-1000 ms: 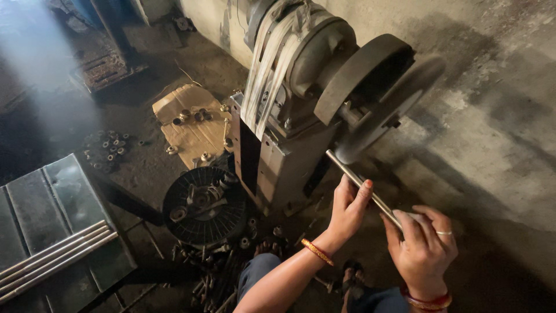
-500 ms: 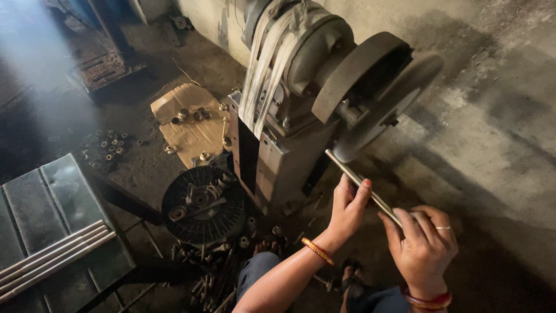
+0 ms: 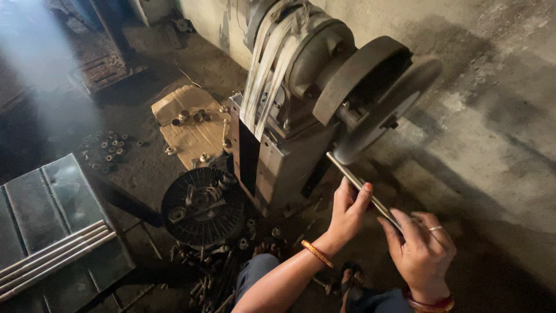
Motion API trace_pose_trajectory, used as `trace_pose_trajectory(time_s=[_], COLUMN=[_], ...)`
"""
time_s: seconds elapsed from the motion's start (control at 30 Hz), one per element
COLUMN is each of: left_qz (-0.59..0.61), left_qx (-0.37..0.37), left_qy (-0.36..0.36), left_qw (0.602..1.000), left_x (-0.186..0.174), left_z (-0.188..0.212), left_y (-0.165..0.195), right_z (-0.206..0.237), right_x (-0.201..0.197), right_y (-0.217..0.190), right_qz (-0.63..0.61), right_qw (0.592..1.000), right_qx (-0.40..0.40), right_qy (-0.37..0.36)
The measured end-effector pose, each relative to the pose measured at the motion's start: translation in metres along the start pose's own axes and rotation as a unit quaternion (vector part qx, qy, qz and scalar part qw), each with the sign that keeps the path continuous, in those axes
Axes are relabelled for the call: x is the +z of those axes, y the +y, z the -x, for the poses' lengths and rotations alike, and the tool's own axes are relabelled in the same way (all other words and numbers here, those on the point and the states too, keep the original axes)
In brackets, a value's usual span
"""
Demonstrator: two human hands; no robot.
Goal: The person holds a threaded metal rod against a rotating grinding wheel to smooth its surface. They repeatedly reposition the rod and inspect it, then place it on a nearby metal tray with other finished rods.
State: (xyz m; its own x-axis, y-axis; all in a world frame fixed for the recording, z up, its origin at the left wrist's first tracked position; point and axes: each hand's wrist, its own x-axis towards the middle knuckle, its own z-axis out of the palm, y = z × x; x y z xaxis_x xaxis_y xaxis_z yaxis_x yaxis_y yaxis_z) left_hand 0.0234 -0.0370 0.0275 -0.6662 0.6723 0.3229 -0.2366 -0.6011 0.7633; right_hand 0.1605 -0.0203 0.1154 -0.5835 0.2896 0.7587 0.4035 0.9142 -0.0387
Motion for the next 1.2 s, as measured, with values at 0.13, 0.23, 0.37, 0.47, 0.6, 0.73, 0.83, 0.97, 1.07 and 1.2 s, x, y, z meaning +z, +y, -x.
trace_pose_trajectory(time_s=[0.13, 0.23, 0.37, 0.47, 0.6, 0.73, 0.83, 0.97, 1.07, 1.2], left_qz=[0.005, 0.005, -0.001, -0.007, -0.054, -0.166, -0.334, -0.387, -0.405, -0.371], left_qx=[0.002, -0.009, -0.012, -0.024, 0.009, 0.065, 0.050, 0.173, 0.108, -0.023], left_qy=[-0.009, -0.013, -0.016, -0.018, -0.018, -0.036, -0.060, -0.101, -0.084, -0.063], left_qw=[1.000, 1.000, 1.000, 1.000, 0.998, 0.983, 0.939, 0.900, 0.904, 0.926], left_x=[0.001, 0.000, 0.004, 0.007, 0.008, -0.002, -0.016, -0.035, -0.046, -0.062], left_z=[0.000, 0.002, 0.006, 0.007, 0.009, 0.009, 0.013, 0.021, 0.023, 0.014], left_y=[-0.005, -0.007, -0.008, -0.005, 0.013, 0.042, 0.062, 0.075, 0.077, 0.077], right_z=[0.001, 0.004, 0.009, 0.010, 0.018, 0.029, 0.042, 0.067, 0.079, 0.077], right_x=[0.000, -0.001, -0.003, -0.003, -0.003, 0.020, 0.057, 0.092, 0.108, 0.131], right_y=[0.006, 0.010, 0.014, 0.017, 0.020, 0.022, 0.015, -0.007, -0.034, -0.055], right_qz=[0.033, 0.036, 0.042, 0.028, 0.005, -0.046, -0.149, -0.316, -0.530, -0.608], right_qw=[0.999, 0.999, 0.999, 0.999, 1.000, 0.998, 0.972, 0.876, 0.799, 0.733], right_qx=[-0.020, -0.014, -0.010, -0.013, 0.010, 0.000, 0.045, 0.167, 0.120, 0.142], right_qy=[-0.015, -0.015, 0.000, 0.010, -0.019, -0.041, -0.175, -0.325, -0.259, -0.269])
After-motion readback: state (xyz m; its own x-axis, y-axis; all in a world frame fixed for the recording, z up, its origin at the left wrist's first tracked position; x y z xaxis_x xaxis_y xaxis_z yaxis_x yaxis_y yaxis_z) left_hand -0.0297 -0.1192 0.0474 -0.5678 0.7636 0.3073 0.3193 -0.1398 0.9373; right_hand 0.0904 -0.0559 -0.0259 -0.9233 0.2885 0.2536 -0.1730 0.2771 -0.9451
